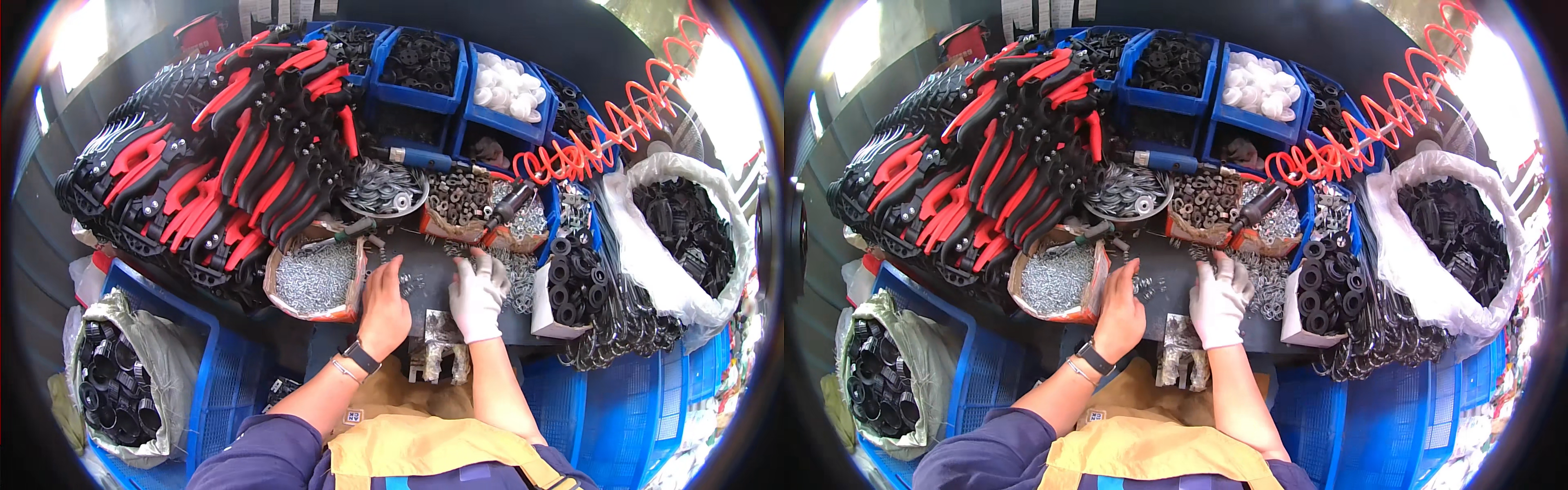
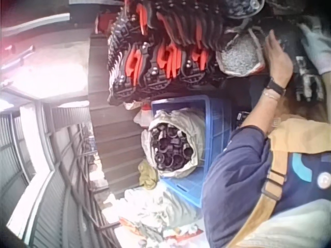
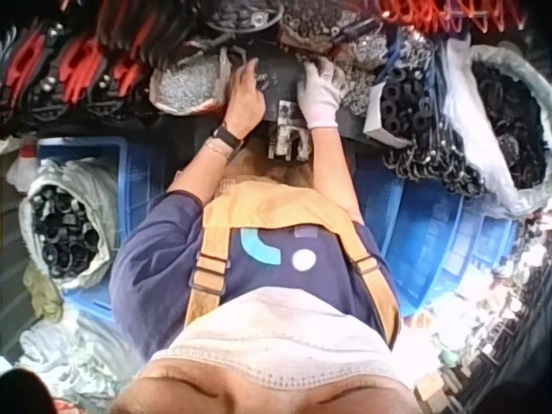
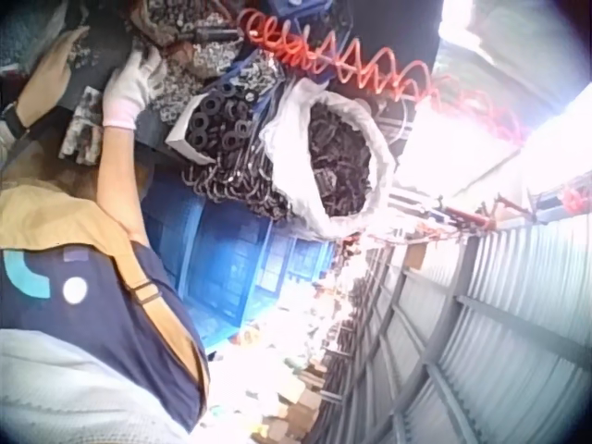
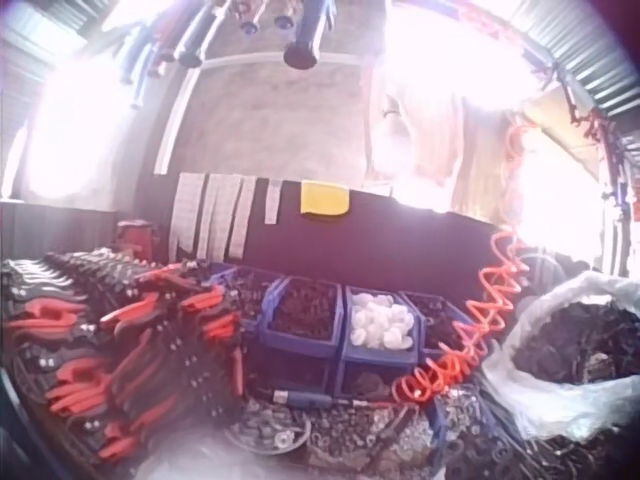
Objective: The person assembles small metal components by hand, joining them with nuts, screws, and washers at a workstation.
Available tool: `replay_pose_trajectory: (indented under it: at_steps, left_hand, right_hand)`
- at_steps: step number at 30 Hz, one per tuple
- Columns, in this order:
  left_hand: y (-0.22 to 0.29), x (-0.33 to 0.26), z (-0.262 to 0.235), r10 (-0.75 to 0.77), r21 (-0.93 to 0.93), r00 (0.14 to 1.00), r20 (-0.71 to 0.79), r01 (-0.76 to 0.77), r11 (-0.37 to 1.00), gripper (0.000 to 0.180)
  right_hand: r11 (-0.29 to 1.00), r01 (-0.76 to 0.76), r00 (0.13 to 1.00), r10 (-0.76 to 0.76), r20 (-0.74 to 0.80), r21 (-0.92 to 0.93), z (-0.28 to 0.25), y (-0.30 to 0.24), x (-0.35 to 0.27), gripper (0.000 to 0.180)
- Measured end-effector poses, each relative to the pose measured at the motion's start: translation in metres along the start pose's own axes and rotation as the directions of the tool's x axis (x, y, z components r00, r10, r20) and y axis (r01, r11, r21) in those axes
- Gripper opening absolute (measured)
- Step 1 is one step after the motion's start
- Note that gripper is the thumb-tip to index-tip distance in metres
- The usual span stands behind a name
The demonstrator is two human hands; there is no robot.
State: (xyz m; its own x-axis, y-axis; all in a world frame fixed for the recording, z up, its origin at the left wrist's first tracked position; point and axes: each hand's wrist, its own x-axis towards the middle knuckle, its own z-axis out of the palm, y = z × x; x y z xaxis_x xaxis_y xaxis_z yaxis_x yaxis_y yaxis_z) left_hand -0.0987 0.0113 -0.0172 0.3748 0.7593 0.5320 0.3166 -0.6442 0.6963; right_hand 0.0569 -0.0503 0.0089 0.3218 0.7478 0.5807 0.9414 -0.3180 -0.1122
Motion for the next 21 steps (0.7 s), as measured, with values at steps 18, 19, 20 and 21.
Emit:
replay_pose_trajectory:
  at_steps: [18, 19, 20, 21]
  left_hand:
    - [-0.001, -0.005, -0.016, 0.049, -0.21, 0.997, 0.062, -0.035, 0.977, 0.058]
    - [0.006, 0.002, -0.018, 0.089, -0.213, 0.994, 0.067, -0.073, 0.974, 0.055]
    - [0.011, 0.009, -0.018, 0.125, -0.214, 0.99, 0.067, -0.108, 0.971, 0.053]
    - [0.013, 0.016, -0.015, 0.099, -0.223, 0.994, 0.05, -0.086, 0.971, 0.05]
  right_hand:
    - [0.82, -0.22, 0.945, 0.046, 0.324, 0.528, 0.002, -0.021, 0.001, 0.035]
    - [0.781, -0.227, 0.945, 0.032, 0.327, 0.581, 0.005, -0.014, 0.0, 0.035]
    - [0.782, -0.229, 0.945, 0.036, 0.324, 0.58, 0.0, -0.012, 0.001, 0.035]
    - [0.493, -0.523, 0.833, 0.127, 0.538, 0.695, -0.008, -0.012, 0.003, 0.035]
